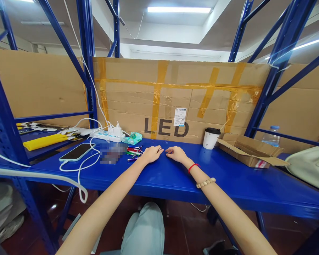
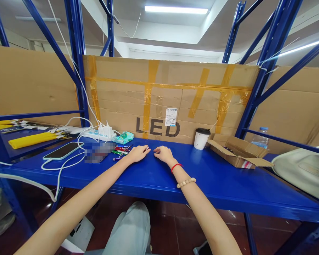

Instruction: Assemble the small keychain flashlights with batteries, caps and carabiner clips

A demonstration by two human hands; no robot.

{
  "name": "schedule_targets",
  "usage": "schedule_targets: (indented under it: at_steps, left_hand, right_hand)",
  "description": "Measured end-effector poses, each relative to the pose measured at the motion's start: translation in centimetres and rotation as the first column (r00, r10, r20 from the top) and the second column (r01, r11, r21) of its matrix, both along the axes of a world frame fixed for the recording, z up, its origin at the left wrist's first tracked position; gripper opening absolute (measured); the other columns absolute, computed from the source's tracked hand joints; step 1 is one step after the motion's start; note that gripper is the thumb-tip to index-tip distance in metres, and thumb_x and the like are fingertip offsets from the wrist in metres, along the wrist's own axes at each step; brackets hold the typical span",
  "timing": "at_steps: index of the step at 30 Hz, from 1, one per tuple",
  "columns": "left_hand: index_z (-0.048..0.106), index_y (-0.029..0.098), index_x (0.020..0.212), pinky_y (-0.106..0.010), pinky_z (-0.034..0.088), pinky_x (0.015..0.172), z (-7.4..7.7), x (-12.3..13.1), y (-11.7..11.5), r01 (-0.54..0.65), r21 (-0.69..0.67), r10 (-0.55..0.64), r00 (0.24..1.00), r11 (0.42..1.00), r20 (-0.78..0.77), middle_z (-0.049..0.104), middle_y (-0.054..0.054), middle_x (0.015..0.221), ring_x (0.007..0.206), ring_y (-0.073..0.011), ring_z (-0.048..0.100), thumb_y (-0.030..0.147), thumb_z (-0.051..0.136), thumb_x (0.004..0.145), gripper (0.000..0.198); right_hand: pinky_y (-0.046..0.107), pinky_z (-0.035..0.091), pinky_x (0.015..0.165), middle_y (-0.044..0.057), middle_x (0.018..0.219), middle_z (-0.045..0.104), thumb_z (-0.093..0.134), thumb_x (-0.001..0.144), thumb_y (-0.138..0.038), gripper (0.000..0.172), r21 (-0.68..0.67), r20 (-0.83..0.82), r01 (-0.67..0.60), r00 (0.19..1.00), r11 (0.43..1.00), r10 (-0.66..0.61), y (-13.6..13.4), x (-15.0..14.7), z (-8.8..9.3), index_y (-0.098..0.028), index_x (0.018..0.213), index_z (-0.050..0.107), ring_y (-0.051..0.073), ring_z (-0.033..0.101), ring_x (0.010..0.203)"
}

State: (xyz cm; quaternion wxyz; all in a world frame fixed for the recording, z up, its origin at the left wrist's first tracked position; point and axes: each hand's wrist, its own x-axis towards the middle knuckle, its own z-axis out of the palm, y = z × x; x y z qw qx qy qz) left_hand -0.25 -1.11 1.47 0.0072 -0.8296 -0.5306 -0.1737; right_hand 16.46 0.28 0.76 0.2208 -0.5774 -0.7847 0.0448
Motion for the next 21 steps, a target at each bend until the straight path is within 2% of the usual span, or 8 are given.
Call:
schedule_targets:
  at_steps: [7, 16, 21]
  left_hand:
    - [0.053, 0.021, 0.092, -0.032, 0.044, 0.075, 0.07, -0.05, -0.04, 0.000, 0.005, 0.000, 1.000, 1.000, -0.002, 0.066, -0.008, 0.098, 0.098, -0.0241, 0.059, 0.043, 0.024, 0.090, 0.036]
    - [0.054, 0.021, 0.090, -0.032, 0.044, 0.075, -0.03, -0.12, 0.06, -0.006, 0.011, 0.006, 1.000, 1.000, -0.001, 0.066, -0.008, 0.098, 0.096, -0.0244, 0.060, 0.045, 0.024, 0.089, 0.038]
    - [0.054, 0.022, 0.090, -0.032, 0.044, 0.075, 0.07, -0.16, -0.04, -0.002, 0.004, 0.002, 1.000, 1.000, -0.001, 0.066, -0.007, 0.098, 0.096, -0.0237, 0.060, 0.044, 0.024, 0.090, 0.037]
  right_hand:
    - [0.025, 0.046, 0.073, 0.001, 0.087, 0.069, 0.057, 0.072, -0.027, 0.026, -0.020, -0.018, -0.002, 1.000, 1.000, 0.001, -0.30, -0.09, 0.17, -0.022, 0.095, 0.068, 0.016, 0.063, 0.083]
    - [0.022, 0.046, 0.070, 0.000, 0.085, 0.069, 0.058, 0.071, -0.026, 0.014, -0.051, -0.038, -0.019, 0.999, 0.998, 0.017, -0.49, -0.10, 0.33, -0.021, 0.079, 0.069, 0.014, 0.062, 0.080]
    - [0.022, 0.046, 0.070, -0.001, 0.083, 0.069, 0.061, 0.071, -0.028, 0.016, -0.051, -0.065, -0.006, 0.998, 0.999, 0.002, -0.48, -0.03, 0.36, -0.023, 0.084, 0.068, 0.013, 0.063, 0.080]
